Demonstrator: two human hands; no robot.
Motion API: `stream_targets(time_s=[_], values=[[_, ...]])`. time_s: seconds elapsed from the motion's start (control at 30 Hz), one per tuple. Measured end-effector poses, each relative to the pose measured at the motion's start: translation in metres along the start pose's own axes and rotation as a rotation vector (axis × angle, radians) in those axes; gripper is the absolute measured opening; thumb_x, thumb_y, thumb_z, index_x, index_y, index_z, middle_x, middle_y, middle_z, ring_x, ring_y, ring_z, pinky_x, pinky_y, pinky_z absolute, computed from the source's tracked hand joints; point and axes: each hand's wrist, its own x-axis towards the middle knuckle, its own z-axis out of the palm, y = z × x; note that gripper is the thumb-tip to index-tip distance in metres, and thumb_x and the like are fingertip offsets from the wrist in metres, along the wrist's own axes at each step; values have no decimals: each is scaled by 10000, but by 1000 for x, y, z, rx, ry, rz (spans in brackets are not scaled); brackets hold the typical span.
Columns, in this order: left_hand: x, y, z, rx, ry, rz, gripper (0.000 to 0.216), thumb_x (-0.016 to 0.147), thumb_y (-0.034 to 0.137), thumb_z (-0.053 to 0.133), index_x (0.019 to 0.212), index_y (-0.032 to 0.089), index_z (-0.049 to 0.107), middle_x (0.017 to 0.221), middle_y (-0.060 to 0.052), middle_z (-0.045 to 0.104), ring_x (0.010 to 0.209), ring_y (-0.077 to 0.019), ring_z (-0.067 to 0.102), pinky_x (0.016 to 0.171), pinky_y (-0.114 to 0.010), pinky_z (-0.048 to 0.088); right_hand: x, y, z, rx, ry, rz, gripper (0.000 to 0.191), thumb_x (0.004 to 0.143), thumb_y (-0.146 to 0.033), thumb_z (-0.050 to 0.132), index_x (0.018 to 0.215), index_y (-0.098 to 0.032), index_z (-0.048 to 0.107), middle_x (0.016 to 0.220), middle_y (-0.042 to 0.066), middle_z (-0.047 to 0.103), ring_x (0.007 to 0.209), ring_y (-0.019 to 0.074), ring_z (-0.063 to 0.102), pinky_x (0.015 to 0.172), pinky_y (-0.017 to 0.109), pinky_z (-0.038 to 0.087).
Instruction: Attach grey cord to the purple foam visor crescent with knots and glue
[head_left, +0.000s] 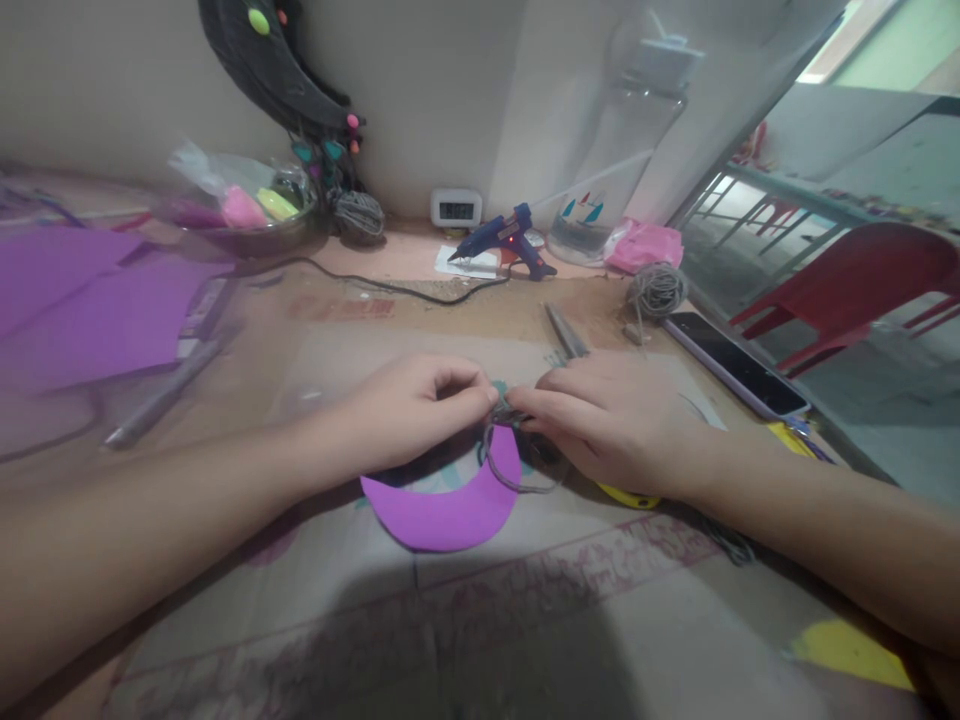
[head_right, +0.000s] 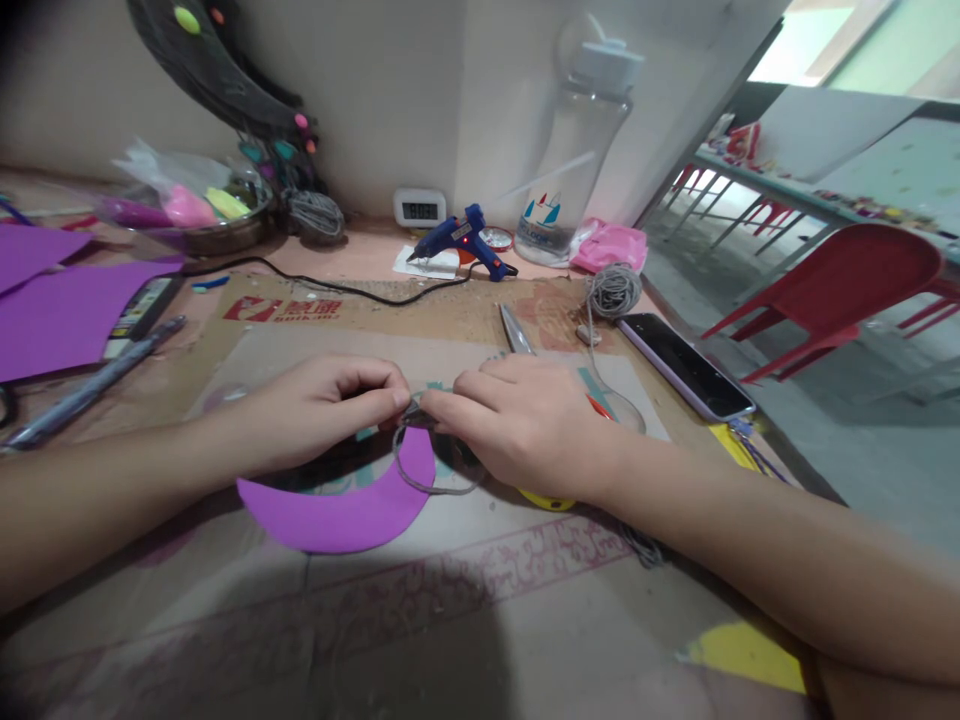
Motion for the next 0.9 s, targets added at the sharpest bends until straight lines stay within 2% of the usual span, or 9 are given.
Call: stream_targets(time_s=[0.33,0.4,0.57,0.73,0.9], values=[[0,0,0,-18,-22,0,320,915,384,416,692,192,540,634,21,537,607,-128,490,565,-248,355,0,2,2,31,4,-10,225,965,-244,443,1018,-175,650,676,11,622,619,142,524,579,294,288],[0,0,0,-18,-18,3,311,914,376,419,700,190,548,635,22,535,605,-124,487,555,-244,349,-1,2,2,88,24,37,229,961,-238,435,1034,-163,638,709,22,641,640,147,550,581,286,315],[0,-2,1,-85,-31,-51,310,918,383,417,718,190,553,634,22,532,583,-117,486,544,-239,354,-4,5,3,298,66,241,259,930,-284,503,1140,-157,585,971,61,696,799,155,625,671,255,429],[0,-1,1,-106,-16,-1,302,919,368,431,714,186,557,657,23,531,601,-115,483,552,-236,362,-5,8,7,376,76,379,290,919,-310,531,1167,-168,583,934,43,699,765,147,635,644,243,450],[0,1,2,-153,10,44,329,923,413,440,735,177,574,683,19,542,632,-120,491,573,-237,373,-4,9,6,409,74,388,310,925,-308,514,1189,-160,581,999,59,701,813,155,641,680,250,462]])
